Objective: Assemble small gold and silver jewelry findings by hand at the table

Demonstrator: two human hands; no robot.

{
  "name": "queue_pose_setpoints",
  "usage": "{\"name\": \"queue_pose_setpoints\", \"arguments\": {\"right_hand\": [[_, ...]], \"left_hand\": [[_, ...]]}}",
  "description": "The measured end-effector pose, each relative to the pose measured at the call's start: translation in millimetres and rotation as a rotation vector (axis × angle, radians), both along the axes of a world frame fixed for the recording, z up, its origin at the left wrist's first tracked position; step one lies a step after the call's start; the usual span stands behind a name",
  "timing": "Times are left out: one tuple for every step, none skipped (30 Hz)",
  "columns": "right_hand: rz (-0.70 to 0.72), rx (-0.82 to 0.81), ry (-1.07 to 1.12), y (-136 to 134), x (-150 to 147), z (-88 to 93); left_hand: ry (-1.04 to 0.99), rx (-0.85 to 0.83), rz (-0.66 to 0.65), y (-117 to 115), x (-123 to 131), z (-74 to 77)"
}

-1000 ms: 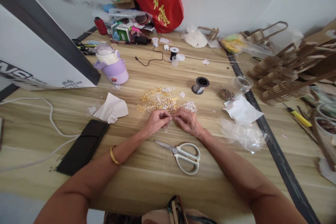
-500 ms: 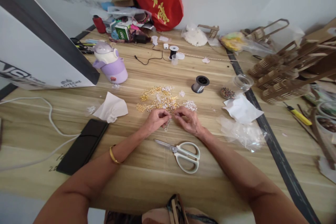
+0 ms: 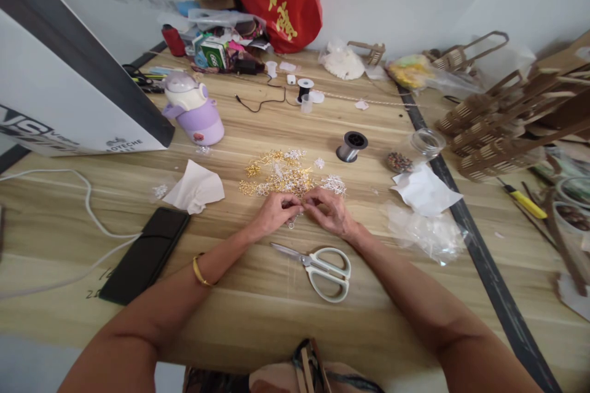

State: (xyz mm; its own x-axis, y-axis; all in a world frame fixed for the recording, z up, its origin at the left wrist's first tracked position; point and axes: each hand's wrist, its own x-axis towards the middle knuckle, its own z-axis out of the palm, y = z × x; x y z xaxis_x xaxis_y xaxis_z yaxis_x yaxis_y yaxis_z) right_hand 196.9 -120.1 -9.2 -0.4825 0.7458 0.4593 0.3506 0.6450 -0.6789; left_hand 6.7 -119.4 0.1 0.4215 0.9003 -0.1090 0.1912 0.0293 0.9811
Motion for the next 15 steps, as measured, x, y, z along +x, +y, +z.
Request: {"name": "queue_pose_setpoints", "arguments": {"right_hand": [[0.0, -0.004, -0.005, 0.1, 0.1, -0.4], [0.0, -0.007, -0.008, 0.2, 0.2, -0.8], [0.001, -0.008, -0.01, 0.3, 0.2, -1.0], [0.001, -0.008, -0.01, 0.3, 0.3, -1.0], [0.003, -0.007, -0.01, 0.3, 0.3, -0.9], [0.003, -0.006, -0.011, 0.2, 0.3, -0.6], [0.004, -0.005, -0.012, 0.2, 0.2, -0.2], [0.005, -0.005, -0.013, 0.1, 0.2, 0.3], [0.006, -0.006, -0.013, 0.0, 0.1, 0.8], [0.009, -0.007, -0.013, -0.2, -0.1, 1.2], [0.013, -0.009, -0.014, -0.3, -0.2, 1.6], [0.015, -0.01, -0.014, -0.4, -0.5, 1.7], [0.016, -0.01, -0.013, -0.6, -0.7, 1.7], [0.014, -0.008, -0.011, -0.7, -0.9, 1.4], [0.01, -0.006, -0.009, -0.8, -1.1, 1.1]], "left_hand": [[0.002, -0.001, -0.007, 0.2, -0.3, 0.1], [0.003, -0.009, -0.012, 0.4, -0.4, 0.5], [0.002, -0.019, -0.014, 0.5, -0.4, 1.0], [-0.001, -0.029, -0.015, 0.5, -0.4, 1.6], [-0.004, -0.037, -0.016, 0.6, -0.2, 2.2], [-0.006, -0.043, -0.017, 0.6, 0.0, 2.7], [-0.008, -0.047, -0.019, 0.5, 0.1, 3.0], [-0.008, -0.051, -0.02, 0.5, 0.3, 3.2], [-0.007, -0.053, -0.023, 0.5, 0.4, 3.3], [-0.004, -0.053, -0.025, 0.5, 0.4, 3.3], [-0.003, -0.053, -0.026, 0.5, 0.3, 3.4], [0.0, -0.049, -0.028, 0.5, 0.3, 3.5], [0.005, -0.042, -0.03, 0.5, 0.3, 3.6], [0.014, -0.03, -0.031, 0.5, 0.2, 3.7], [0.025, -0.015, -0.032, 0.5, 0.3, 3.7]]}}
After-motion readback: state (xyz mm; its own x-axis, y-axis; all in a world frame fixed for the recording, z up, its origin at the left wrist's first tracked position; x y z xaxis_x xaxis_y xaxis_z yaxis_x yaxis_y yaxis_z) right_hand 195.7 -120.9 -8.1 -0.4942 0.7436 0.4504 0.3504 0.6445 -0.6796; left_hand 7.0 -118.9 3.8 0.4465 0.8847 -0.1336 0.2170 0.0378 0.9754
